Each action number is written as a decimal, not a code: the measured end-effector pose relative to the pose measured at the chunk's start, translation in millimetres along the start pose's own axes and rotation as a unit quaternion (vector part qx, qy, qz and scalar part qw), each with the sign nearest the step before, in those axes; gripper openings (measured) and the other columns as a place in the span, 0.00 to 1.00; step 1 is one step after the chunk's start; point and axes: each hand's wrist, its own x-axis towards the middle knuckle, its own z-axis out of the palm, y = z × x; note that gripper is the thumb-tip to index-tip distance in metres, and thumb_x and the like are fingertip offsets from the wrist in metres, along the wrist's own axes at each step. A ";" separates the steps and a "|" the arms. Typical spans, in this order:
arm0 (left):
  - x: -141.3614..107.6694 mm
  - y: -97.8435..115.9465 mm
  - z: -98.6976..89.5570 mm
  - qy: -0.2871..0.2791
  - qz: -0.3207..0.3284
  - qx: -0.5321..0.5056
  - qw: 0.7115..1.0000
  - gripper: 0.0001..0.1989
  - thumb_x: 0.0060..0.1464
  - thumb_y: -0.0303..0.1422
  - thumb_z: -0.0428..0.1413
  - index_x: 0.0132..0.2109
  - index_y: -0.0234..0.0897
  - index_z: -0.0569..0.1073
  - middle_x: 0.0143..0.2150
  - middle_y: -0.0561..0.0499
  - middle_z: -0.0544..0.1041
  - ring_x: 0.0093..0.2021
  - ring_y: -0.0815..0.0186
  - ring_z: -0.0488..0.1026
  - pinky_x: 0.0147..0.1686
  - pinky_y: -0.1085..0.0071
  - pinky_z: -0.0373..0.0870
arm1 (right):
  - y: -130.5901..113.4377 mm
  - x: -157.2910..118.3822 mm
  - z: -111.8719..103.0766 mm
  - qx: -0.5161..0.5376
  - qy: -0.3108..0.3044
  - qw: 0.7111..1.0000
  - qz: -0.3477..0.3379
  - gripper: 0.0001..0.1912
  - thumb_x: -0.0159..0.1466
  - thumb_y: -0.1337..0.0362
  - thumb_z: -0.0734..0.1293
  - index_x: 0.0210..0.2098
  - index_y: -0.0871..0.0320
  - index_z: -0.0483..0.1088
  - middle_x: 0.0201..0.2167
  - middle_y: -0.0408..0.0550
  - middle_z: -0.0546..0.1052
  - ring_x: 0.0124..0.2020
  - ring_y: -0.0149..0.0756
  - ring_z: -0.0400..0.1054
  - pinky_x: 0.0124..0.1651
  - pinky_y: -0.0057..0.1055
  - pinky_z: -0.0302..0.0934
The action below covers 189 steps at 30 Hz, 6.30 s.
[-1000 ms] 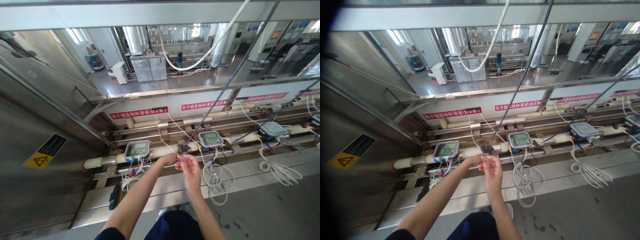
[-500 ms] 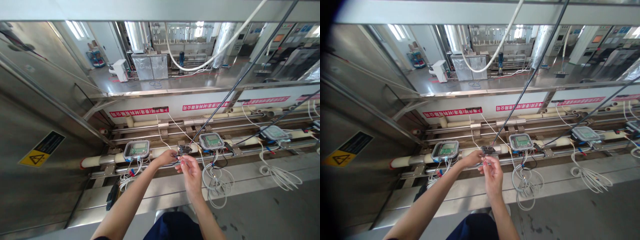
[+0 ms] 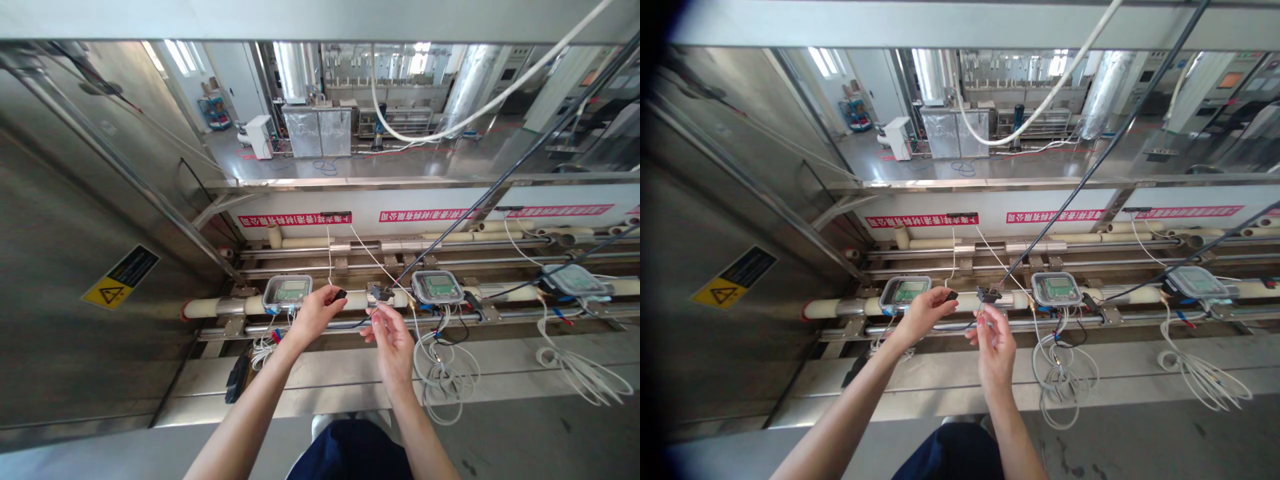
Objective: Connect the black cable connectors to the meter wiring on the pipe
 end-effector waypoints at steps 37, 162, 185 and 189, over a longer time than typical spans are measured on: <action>-25.1 24.3 14.9 0.064 0.094 -0.351 0.929 0.15 0.57 0.37 0.56 0.48 0.34 0.68 0.45 0.44 0.76 0.44 0.61 0.74 0.51 0.64 0.66 | -26.0 16.1 5.8 -0.325 -0.067 0.931 -0.154 0.11 0.62 0.59 0.62 0.33 0.57 0.74 0.29 0.45 0.74 0.24 0.28 0.63 0.30 0.27 0.60; -46.4 38.8 48.5 0.145 0.118 0.135 0.973 0.05 0.61 0.33 0.46 0.44 0.39 0.60 0.37 0.48 0.77 0.36 0.63 0.77 0.29 0.73 0.69 | -25.2 10.1 -2.7 -0.290 -0.026 0.944 -0.154 0.11 0.62 0.59 0.63 0.29 0.58 0.72 0.27 0.45 0.73 0.26 0.29 0.63 0.30 0.27 0.58; 8.7 37.2 77.7 0.173 0.008 0.057 0.983 0.12 0.56 0.41 0.50 0.39 0.37 0.63 0.28 0.48 0.77 0.28 0.61 0.76 0.24 0.71 0.68 | -0.5 -16.1 -111.7 -0.309 -0.049 0.947 -0.074 0.11 0.63 0.61 0.59 0.38 0.58 0.70 0.37 0.51 0.74 0.31 0.32 0.69 0.28 0.26 0.63; 19.4 58.0 76.7 0.216 0.003 0.101 0.971 0.11 0.51 0.40 0.54 0.37 0.39 0.65 0.24 0.50 0.75 0.24 0.60 0.75 0.21 0.71 0.66 | 16.3 -20.7 -135.2 -0.328 -0.069 0.939 -0.076 0.10 0.61 0.64 0.59 0.34 0.57 0.72 0.30 0.47 0.75 0.26 0.31 0.68 0.27 0.24 0.62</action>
